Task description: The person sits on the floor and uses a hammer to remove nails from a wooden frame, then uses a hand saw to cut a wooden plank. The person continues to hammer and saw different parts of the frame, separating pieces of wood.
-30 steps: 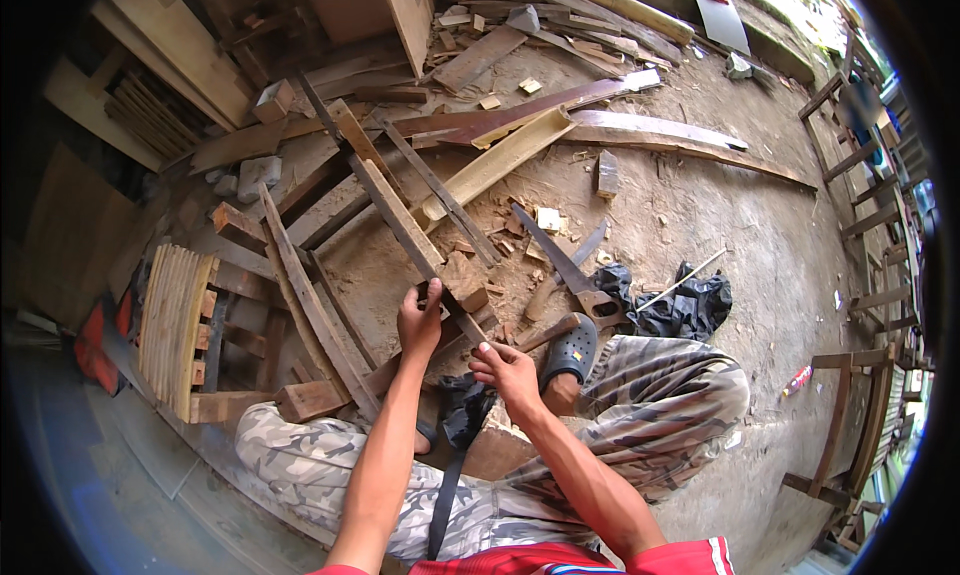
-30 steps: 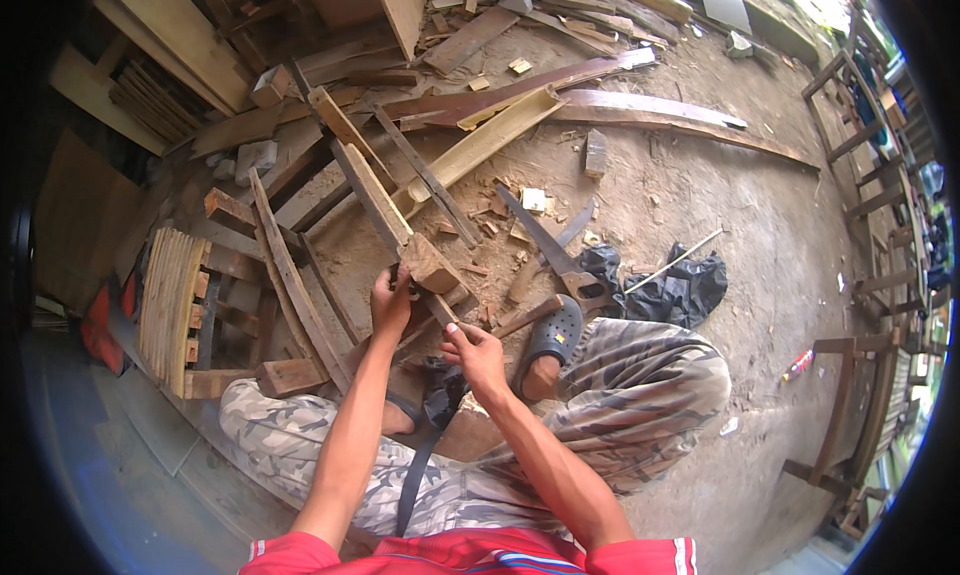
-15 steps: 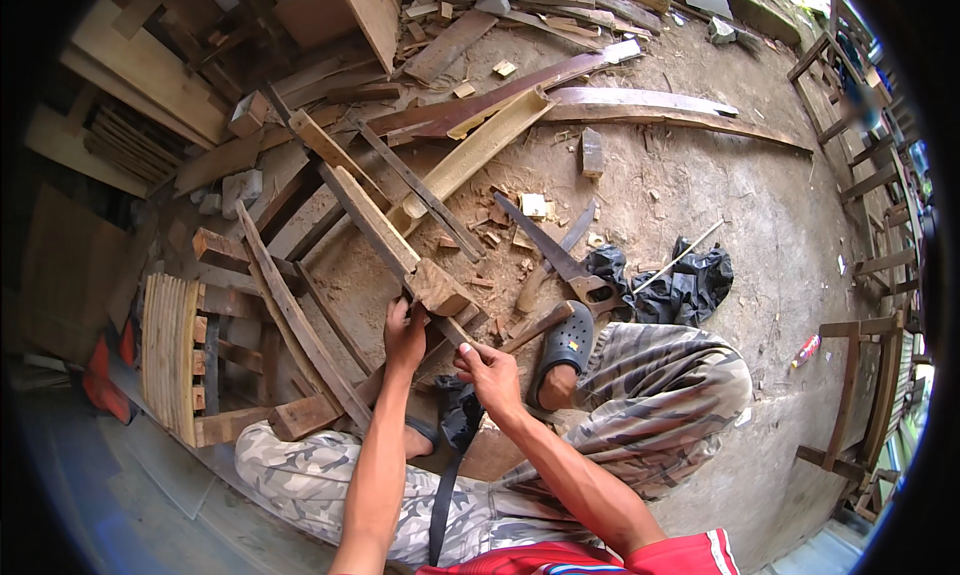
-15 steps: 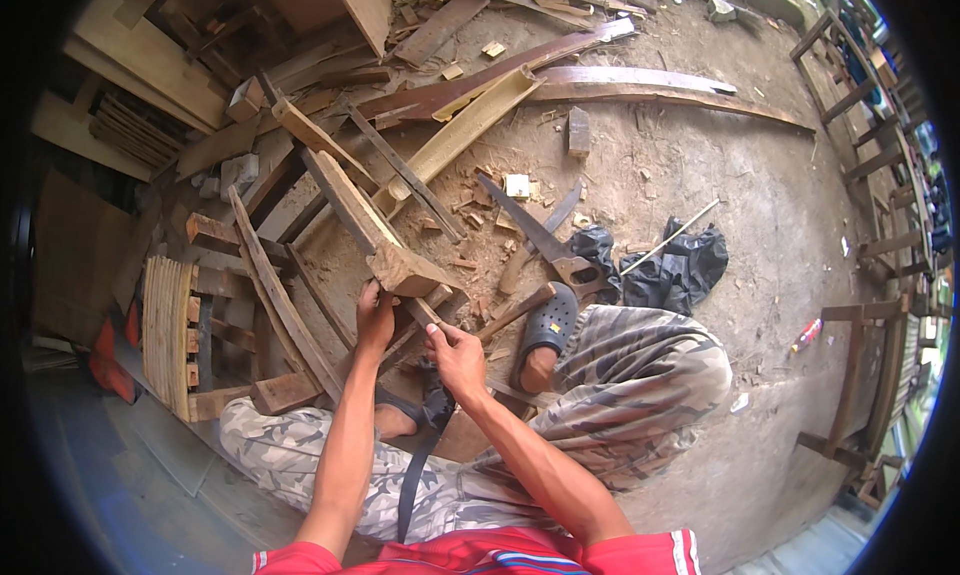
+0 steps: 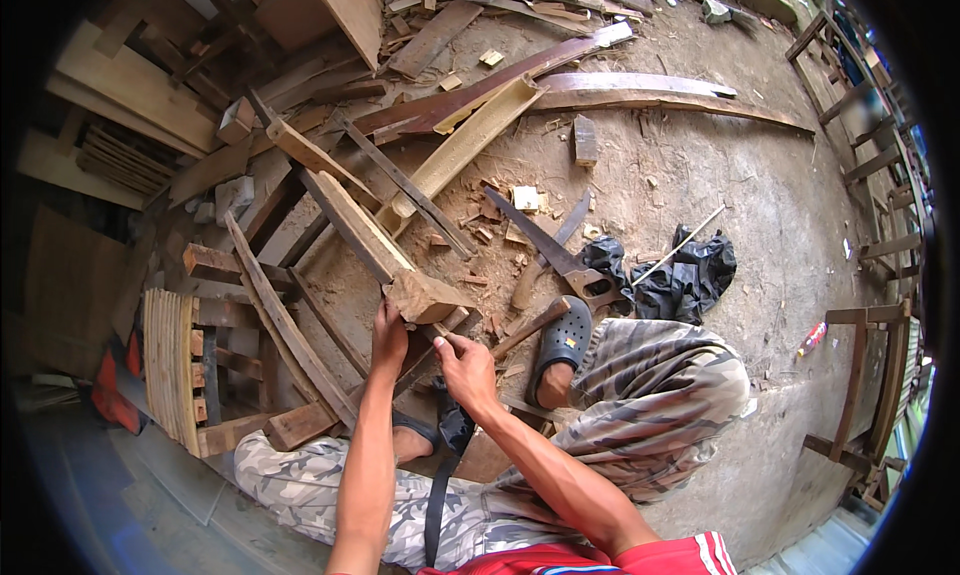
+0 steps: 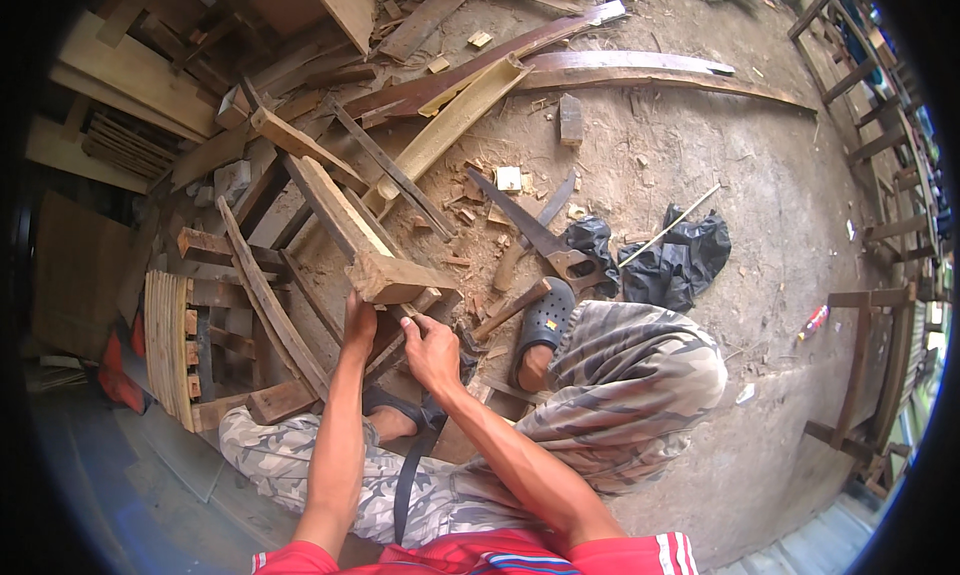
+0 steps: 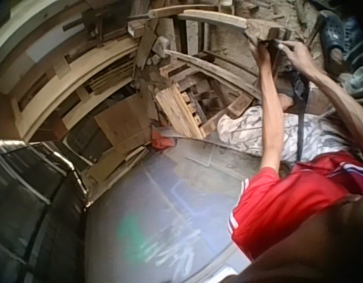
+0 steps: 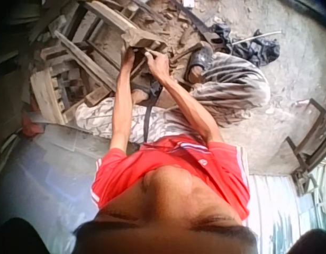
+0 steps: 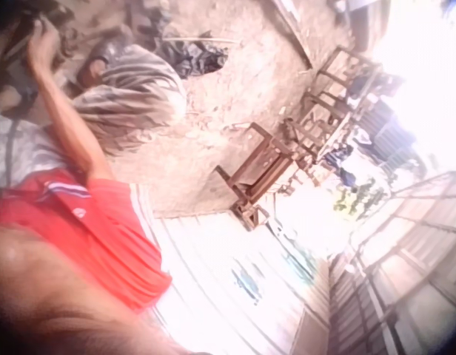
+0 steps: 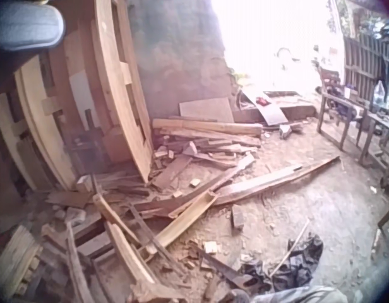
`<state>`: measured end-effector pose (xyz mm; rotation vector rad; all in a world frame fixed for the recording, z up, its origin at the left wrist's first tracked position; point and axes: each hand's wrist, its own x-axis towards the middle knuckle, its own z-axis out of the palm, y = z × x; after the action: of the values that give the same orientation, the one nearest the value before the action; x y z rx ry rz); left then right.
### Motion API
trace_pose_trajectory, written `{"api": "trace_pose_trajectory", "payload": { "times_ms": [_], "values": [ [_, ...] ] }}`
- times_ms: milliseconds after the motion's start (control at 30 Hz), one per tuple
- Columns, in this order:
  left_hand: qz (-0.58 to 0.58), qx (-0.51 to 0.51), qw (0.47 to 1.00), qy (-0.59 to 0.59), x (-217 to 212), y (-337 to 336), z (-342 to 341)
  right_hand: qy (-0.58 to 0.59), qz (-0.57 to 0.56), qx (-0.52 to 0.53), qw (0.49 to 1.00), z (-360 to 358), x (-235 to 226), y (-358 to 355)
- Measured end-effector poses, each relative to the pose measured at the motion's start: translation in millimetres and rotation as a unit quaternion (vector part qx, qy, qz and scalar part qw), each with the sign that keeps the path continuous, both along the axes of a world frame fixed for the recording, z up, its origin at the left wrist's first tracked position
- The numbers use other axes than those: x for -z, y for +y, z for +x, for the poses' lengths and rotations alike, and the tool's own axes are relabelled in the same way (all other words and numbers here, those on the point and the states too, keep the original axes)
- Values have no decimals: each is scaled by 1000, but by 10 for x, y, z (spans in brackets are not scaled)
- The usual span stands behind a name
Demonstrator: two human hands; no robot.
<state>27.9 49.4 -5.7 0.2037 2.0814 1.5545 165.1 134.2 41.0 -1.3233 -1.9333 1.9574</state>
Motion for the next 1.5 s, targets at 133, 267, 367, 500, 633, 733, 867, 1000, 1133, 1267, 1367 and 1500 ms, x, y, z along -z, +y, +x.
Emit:
{"api": "trace_pose_trajectory", "payload": {
  "times_ms": [133, 267, 367, 500, 633, 733, 867, 1000, 1133, 1267, 1367, 1500],
  "values": [
    [-1, -2, 1000, 12, 70, -26, -50, -16, 31, -21, 999, -55, -109, 7],
    [17, -7, 1000, -24, 19, 29, -41, -23, 90, 0, 996, -95, -102, -53],
    [47, -20, 997, -62, 18, 42, -45, 16, 82, 37, 996, -111, -93, -85],
    [37, -25, 997, -70, -56, 90, -19, 24, -37, -19, 999, -69, -113, -24],
    [15, -16, 998, -53, 17, 26, -92, 122, -131, -38, 983, 15, -24, -239],
    [33, 4, 998, -44, 25, 38, -84, 179, -267, -70, 944, 65, 101, -239],
    [27, 34, 998, -52, -13, 28, -103, 236, -360, -79, 899, 102, 170, -110],
    [32, 55, 996, -59, 58, 21, -130, 250, -364, -130, 888, 135, 187, -10],
    [-7, 68, 997, -24, 244, -139, -220, 206, -367, -194, 886, 96, 49, 129],
    [-11, 75, 997, 4, 57, 40, -157, 166, -310, -207, 913, 132, -54, 136],
    [-28, 68, 997, -28, -40, 67, -148, 136, -254, -243, 926, 112, -151, 149],
    [-22, 62, 998, -23, -49, 79, -138, 119, -247, -240, 931, 93, -207, 95]
  ]
}}
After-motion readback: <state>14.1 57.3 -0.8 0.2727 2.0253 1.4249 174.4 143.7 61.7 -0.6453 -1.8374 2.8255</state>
